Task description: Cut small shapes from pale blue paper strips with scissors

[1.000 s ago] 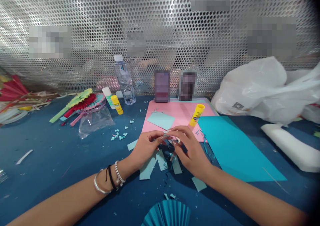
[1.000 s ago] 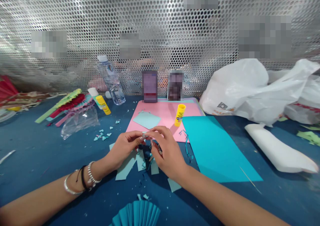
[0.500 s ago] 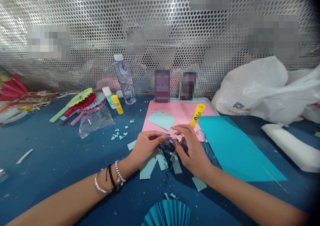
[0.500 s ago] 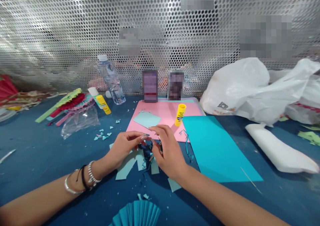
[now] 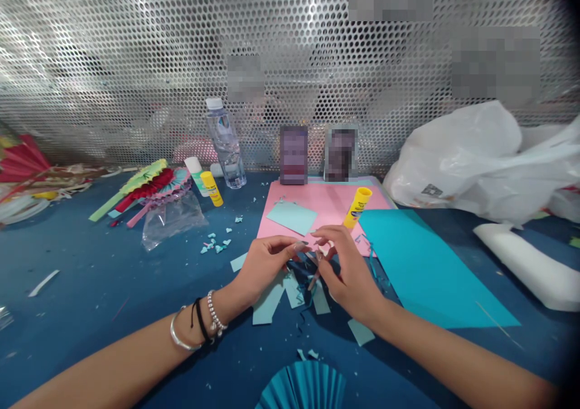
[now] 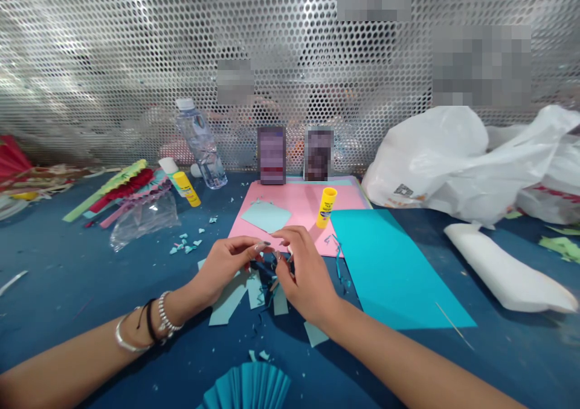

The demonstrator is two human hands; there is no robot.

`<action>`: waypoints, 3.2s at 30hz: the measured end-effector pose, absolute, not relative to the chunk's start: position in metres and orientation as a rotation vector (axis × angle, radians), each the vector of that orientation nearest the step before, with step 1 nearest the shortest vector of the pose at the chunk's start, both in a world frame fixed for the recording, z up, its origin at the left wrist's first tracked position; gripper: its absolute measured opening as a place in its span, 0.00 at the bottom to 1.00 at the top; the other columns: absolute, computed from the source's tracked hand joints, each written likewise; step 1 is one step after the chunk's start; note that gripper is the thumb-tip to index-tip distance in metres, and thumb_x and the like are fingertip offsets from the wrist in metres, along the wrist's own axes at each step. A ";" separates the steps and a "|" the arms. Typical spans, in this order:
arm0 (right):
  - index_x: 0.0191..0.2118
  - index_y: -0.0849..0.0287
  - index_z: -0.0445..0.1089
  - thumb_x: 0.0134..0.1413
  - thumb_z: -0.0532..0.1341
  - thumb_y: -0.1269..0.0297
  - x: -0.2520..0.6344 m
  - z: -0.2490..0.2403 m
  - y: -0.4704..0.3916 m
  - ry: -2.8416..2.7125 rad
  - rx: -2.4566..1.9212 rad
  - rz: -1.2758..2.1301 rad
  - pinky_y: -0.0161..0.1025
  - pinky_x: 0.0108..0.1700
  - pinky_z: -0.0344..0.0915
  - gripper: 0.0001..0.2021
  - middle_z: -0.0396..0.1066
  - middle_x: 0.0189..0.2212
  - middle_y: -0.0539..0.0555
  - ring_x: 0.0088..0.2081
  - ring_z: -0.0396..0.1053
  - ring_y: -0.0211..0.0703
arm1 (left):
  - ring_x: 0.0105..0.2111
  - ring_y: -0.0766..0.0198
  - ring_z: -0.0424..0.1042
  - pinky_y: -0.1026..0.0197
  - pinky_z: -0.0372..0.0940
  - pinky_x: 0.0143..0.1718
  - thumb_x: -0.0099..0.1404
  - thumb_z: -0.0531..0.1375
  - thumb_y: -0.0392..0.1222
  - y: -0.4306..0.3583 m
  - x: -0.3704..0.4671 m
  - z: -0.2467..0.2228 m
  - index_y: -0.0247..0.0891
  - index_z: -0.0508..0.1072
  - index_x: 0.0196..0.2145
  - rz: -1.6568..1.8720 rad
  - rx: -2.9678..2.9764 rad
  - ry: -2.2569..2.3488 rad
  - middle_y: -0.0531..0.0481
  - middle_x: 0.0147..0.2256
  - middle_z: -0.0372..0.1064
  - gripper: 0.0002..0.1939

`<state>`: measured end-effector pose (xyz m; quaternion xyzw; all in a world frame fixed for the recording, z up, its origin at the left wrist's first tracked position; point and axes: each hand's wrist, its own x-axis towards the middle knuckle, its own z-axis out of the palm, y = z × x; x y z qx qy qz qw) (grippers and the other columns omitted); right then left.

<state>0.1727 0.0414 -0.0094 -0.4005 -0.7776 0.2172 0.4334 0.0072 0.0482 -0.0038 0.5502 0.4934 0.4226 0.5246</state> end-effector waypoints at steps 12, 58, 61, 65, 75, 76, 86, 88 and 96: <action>0.44 0.56 0.59 0.53 0.55 0.69 0.173 -0.010 0.044 -2.006 -1.001 0.604 0.39 0.42 0.61 0.11 0.60 0.40 0.53 0.41 0.60 0.40 | 0.25 0.68 0.64 0.69 0.58 0.22 0.57 0.58 0.47 0.048 0.006 -0.007 0.32 0.74 0.36 1.001 1.359 1.117 0.47 0.27 0.70 0.15; 0.47 0.46 0.66 0.54 0.52 0.73 0.178 -0.015 0.048 -2.014 -0.931 0.559 0.41 0.39 0.63 0.17 0.64 0.37 0.53 0.40 0.63 0.42 | 0.31 0.66 0.66 0.65 0.61 0.33 0.55 0.59 0.43 0.047 0.006 -0.002 0.35 0.73 0.33 0.911 1.554 1.021 0.48 0.31 0.71 0.10; 0.46 0.46 0.66 0.55 0.52 0.72 0.178 -0.015 0.048 -2.025 -0.933 0.560 0.41 0.39 0.63 0.16 0.63 0.37 0.53 0.40 0.62 0.41 | 0.25 0.69 0.64 0.67 0.59 0.27 0.56 0.59 0.44 0.047 0.005 -0.002 0.35 0.74 0.31 0.896 1.546 1.068 0.51 0.26 0.70 0.10; 0.46 0.49 0.66 0.55 0.52 0.71 0.176 -0.013 0.046 -2.031 -0.933 0.561 0.41 0.41 0.62 0.14 0.63 0.38 0.53 0.42 0.62 0.41 | 0.22 0.71 0.60 0.68 0.56 0.23 0.55 0.60 0.44 0.048 0.004 -0.005 0.35 0.75 0.29 0.898 1.487 1.126 0.52 0.24 0.69 0.10; 0.47 0.54 0.62 0.48 0.52 0.77 0.176 -0.005 0.041 -1.952 -0.953 0.633 0.37 0.34 0.63 0.19 0.63 0.38 0.53 0.39 0.62 0.41 | 0.23 0.69 0.64 0.67 0.57 0.22 0.54 0.60 0.46 0.047 0.007 -0.005 0.35 0.76 0.31 0.914 1.474 1.169 0.47 0.29 0.73 0.12; 0.46 0.54 0.62 0.48 0.52 0.77 0.176 -0.005 0.041 -1.944 -0.963 0.633 0.37 0.34 0.63 0.19 0.63 0.38 0.53 0.38 0.62 0.41 | 0.23 0.68 0.64 0.67 0.58 0.22 0.55 0.60 0.45 0.047 0.007 -0.004 0.35 0.76 0.31 0.910 1.483 1.170 0.47 0.29 0.73 0.11; 0.43 0.55 0.62 0.45 0.51 0.79 0.175 -0.006 0.042 -1.923 -0.985 0.627 0.36 0.33 0.62 0.19 0.62 0.37 0.53 0.36 0.62 0.40 | 0.34 0.62 0.71 0.62 0.64 0.37 0.56 0.59 0.44 0.044 0.007 -0.006 0.35 0.76 0.33 0.953 1.592 1.108 0.47 0.33 0.75 0.11; 0.44 0.55 0.62 0.45 0.51 0.79 0.175 -0.006 0.042 -1.920 -0.980 0.627 0.36 0.33 0.62 0.19 0.63 0.37 0.53 0.36 0.62 0.40 | 0.33 0.61 0.71 0.62 0.64 0.36 0.57 0.59 0.43 0.044 0.007 -0.007 0.35 0.76 0.33 0.940 1.611 1.118 0.47 0.33 0.75 0.10; 0.44 0.55 0.63 0.46 0.51 0.78 0.175 -0.007 0.043 -1.918 -0.973 0.615 0.37 0.34 0.63 0.18 0.63 0.37 0.54 0.36 0.62 0.40 | 0.34 0.62 0.71 0.62 0.64 0.37 0.58 0.58 0.42 0.043 0.008 -0.007 0.36 0.76 0.33 0.938 1.615 1.114 0.47 0.34 0.75 0.10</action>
